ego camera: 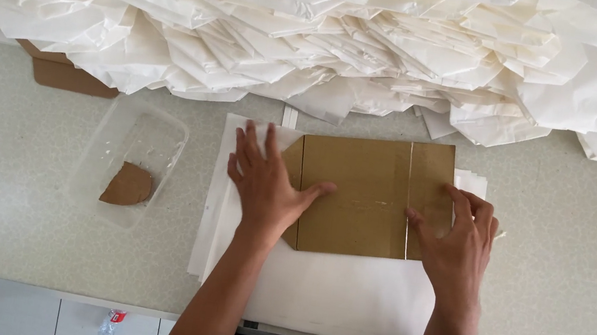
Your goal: Folding white paper sheets around a cardboard template to create a uniform shape for packaging.
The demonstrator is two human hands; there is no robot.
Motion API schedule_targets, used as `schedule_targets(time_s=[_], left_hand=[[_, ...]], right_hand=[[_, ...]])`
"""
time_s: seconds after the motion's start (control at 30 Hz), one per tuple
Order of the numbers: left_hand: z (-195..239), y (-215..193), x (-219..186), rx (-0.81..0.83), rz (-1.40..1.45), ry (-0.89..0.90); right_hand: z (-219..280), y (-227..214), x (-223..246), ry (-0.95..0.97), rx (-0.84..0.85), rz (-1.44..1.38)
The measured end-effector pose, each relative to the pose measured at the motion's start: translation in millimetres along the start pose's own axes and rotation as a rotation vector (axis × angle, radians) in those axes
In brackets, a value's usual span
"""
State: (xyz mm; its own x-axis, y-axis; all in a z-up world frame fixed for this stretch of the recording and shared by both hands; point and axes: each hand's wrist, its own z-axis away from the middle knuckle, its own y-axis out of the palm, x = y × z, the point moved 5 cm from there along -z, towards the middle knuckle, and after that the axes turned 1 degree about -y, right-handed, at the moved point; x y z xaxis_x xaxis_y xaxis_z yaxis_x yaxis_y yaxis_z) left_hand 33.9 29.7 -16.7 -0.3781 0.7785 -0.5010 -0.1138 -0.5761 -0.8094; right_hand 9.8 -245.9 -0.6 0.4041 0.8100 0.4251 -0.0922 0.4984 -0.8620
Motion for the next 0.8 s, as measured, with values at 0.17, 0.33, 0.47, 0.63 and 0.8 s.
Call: schedule_targets(time_s=[0.17,0.33,0.47,0.63,0.8], left_hand=[[7,-14,36,-0.215,0.113,0.025],[1,-24,65,-0.258,0.3,0.008],[-4,-24,75,-0.012,0.689,-0.075],[12,-42,44,0.018,0.661,0.074],[21,-34,40,-0.08,0.398,0.15]], right_hand=[[3,1,1,0.01,-0.027,0.039],[3,3,1,-0.002,-0.038,0.026],[3,3,1,-0.002,-0.033,0.024],[4,2,2,-0.013,-0.043,0.019],[4,4,-1,-0.023,-0.038,0.013]])
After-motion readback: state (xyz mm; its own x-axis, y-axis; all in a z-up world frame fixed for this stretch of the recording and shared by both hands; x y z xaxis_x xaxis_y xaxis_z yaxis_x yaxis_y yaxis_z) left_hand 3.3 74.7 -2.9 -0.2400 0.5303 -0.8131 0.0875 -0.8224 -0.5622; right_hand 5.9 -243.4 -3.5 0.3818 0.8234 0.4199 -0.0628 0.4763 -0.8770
